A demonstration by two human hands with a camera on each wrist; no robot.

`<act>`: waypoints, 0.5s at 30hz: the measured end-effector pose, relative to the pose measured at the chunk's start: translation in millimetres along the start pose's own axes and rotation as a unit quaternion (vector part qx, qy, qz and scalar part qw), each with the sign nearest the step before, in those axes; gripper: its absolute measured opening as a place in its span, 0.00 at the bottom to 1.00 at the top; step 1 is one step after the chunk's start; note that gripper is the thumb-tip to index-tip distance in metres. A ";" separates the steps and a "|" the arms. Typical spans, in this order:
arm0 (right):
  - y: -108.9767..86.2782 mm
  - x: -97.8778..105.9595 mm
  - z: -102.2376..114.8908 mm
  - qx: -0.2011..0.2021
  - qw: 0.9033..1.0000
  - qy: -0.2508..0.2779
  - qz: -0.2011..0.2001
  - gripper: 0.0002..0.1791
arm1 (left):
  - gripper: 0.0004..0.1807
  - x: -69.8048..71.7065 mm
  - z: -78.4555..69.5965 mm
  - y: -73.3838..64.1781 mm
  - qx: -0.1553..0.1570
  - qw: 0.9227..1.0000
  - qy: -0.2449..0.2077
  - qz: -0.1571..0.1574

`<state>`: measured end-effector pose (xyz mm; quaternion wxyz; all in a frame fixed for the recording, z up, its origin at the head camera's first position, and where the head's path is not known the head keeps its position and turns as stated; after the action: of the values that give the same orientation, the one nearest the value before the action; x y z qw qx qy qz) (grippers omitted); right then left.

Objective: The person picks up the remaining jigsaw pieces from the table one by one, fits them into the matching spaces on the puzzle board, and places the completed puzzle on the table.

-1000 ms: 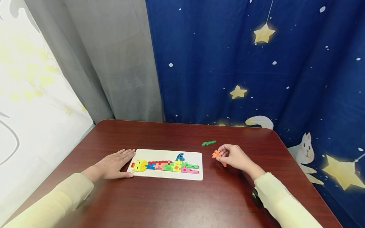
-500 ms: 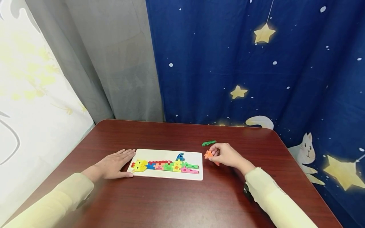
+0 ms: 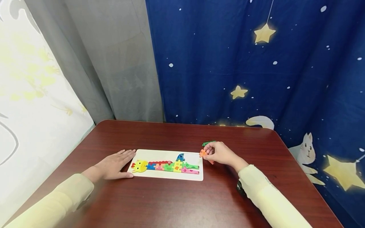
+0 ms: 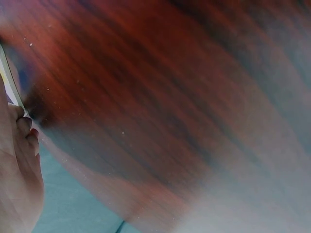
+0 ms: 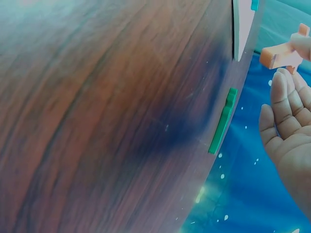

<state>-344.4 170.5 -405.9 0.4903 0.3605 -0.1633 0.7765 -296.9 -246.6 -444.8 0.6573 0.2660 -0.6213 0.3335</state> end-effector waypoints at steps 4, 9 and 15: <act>4.8 -4.0 2.4 0.003 1.000 -0.001 0.005 0.15 | 0.57 0.2 -0.6 0.1 -0.003 1.000 -0.001 -0.004; 9.9 -10.0 9.4 0.013 1.000 -0.008 0.019 0.13 | 0.56 0.8 -0.7 0.0 -0.011 1.000 0.001 -0.014; 15.2 -19.1 16.7 0.027 0.999 -0.025 0.037 0.12 | 0.57 1.5 -0.1 -0.5 -0.007 1.000 0.006 -0.012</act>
<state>-346.2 140.9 -406.7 0.4467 0.3871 -0.1677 0.7890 -296.4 -246.7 -443.2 0.6667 0.2673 -0.6164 0.3227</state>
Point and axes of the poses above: each hand's wrist, its own y-axis towards the middle knuckle, its own x-axis out of the back of the hand, z = x × y, the point moved 6 cm from there along y, towards the middle knuckle, and after that the axes turned 3 degrees about -x, right-handed, at the moved point
